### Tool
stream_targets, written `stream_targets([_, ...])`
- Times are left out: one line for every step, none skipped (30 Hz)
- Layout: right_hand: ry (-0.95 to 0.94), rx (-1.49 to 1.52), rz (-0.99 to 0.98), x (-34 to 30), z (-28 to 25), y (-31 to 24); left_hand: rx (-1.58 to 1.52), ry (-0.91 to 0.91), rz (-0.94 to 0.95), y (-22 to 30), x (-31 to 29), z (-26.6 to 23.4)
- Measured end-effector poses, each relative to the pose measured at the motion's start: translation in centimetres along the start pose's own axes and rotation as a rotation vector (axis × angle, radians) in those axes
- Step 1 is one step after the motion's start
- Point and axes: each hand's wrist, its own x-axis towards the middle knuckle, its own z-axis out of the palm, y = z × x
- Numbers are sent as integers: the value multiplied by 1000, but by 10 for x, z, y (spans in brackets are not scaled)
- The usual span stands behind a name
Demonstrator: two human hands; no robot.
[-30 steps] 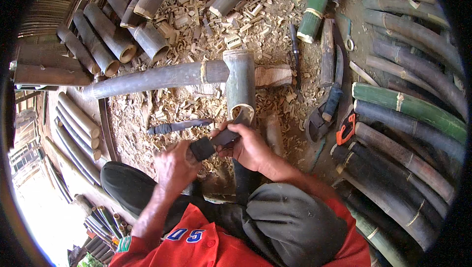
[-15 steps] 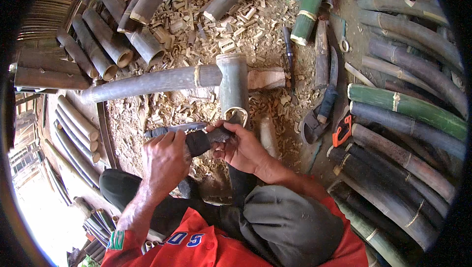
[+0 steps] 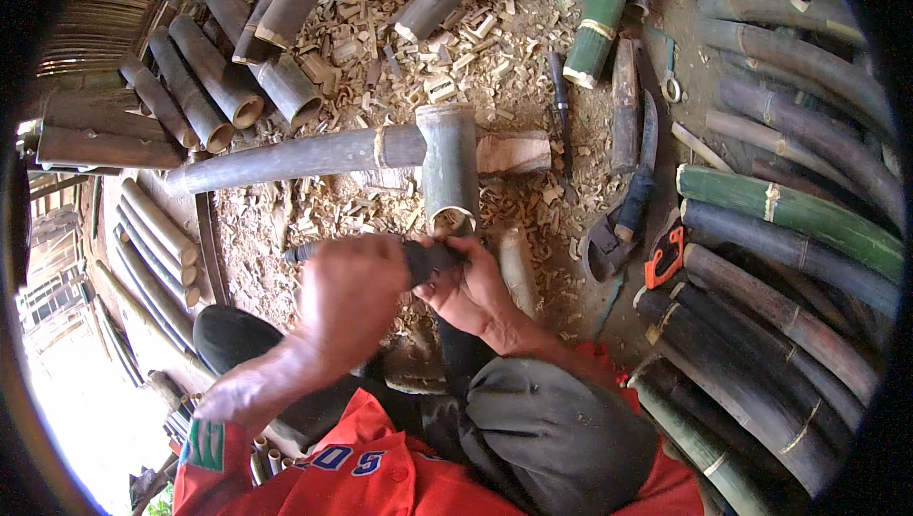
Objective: The person uses a knife and a wooden mallet to carve a hole into a bamboo pole and fits another bamboo pole into the hole to create a joint.
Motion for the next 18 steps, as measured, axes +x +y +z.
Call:
stream_targets([34,104,-24,-1,-7,1,108,14,58,12,2,-4])
stream_targets([9,34,-28,3,-13,1,3,85,7,8,-3,4])
stream_targets([-16,-37,-30,9,-19,2,-103,154,-45,-5,-11,20])
stream_targets([-34,-103,-56,9,-21,2,-219,225,-74,-16,-16,41])
stream_targets([71,-317,-94,5,-5,4,-428,119,-251,-20,-36,72])
stream_targets([78,-533,-81,6,1,4,-585,12,-386,-15,-52,83])
stream_targets([145,-644,-5,10,13,6,-744,-96,-530,-11,-66,92])
stream_targets([214,-758,62,10,25,7,-822,-185,-611,-12,-67,92])
stream_targets([218,-751,60,14,23,4,-891,-274,-692,-14,-66,91])
stream_targets([148,-635,28,15,23,4,-870,-344,-726,-24,-56,84])
stream_targets([83,-518,-17,15,23,1,-759,-338,-678,-33,-41,64])
stream_targets([29,-396,-50,14,17,2,-602,-269,-553,-33,-24,36])
stream_targets([-84,-281,-66,17,3,0,-443,-265,-483,-32,-8,24])
stream_targets([-114,-173,-57,19,-4,0,-286,-252,-425,-31,-1,15])
stream_targets([-142,-66,-46,21,-11,0,-220,-166,-306,-23,6,8])
stream_targets([-168,41,-40,21,-10,0,-155,-79,-182,-15,13,4])
stream_targets([-120,45,-56,16,-6,3,-66,-5,-116,-10,13,11])
stream_targets([-108,-21,-58,20,-7,4,-124,34,-152,-15,5,24])
